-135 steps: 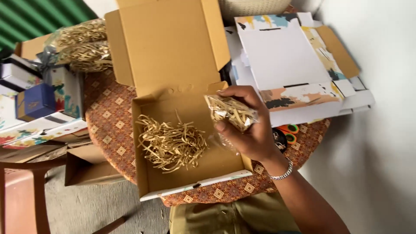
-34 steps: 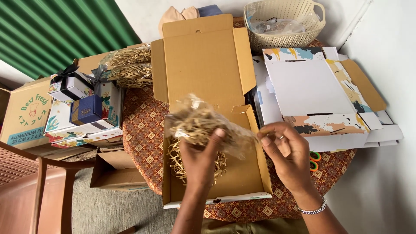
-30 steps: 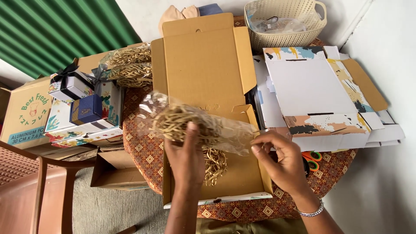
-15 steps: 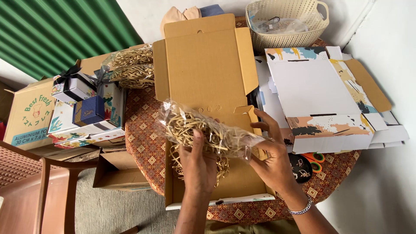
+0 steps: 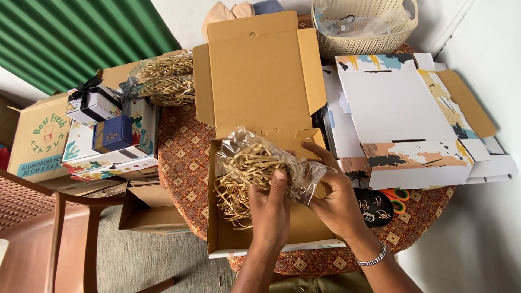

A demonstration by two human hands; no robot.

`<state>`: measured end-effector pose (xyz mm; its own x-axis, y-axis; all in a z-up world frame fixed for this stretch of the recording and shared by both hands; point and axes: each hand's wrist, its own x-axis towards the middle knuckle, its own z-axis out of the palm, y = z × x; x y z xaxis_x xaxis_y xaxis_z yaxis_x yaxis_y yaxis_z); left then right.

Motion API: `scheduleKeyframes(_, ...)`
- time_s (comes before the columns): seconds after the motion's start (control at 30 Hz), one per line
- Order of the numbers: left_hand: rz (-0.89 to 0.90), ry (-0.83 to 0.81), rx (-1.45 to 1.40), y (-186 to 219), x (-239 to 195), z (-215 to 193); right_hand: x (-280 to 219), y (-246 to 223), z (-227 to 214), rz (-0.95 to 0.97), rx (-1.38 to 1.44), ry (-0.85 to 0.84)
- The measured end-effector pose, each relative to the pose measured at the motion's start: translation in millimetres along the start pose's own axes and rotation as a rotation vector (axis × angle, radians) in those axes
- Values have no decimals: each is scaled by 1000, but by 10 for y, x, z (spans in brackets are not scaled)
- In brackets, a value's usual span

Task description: Assemble a cardboard gift box and fill it with shredded paper packing material

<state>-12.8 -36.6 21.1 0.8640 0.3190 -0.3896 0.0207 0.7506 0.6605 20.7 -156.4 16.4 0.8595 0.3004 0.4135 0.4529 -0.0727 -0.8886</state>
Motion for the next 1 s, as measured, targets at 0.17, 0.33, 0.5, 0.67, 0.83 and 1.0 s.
scheduleKeyframes(0.17, -18, -35, -21, -102, -21, -34, -8, 63, 53, 27, 79, 69)
scheduleKeyframes(0.33, 30, -34, 20, -58, 71, -119, 1, 77, 19, -43, -4, 28)
scheduleKeyframes(0.5, -63, 140, 233, 46, 112, -135, -54, 167, -33, 7, 5, 13)
scheduleKeyframes(0.67, -16, 177, 309, 134, 175, -196, -89, 189, -58, 34, -13, -9)
scheduleKeyframes(0.83, 353, 30, 379, 297, 250, -252, -139, 234, -79, 63, -81, -21)
scheduleKeyframes(1.0, 447, 97, 349, 343, 383, -431, -169, 274, -104, 44, -151, -53)
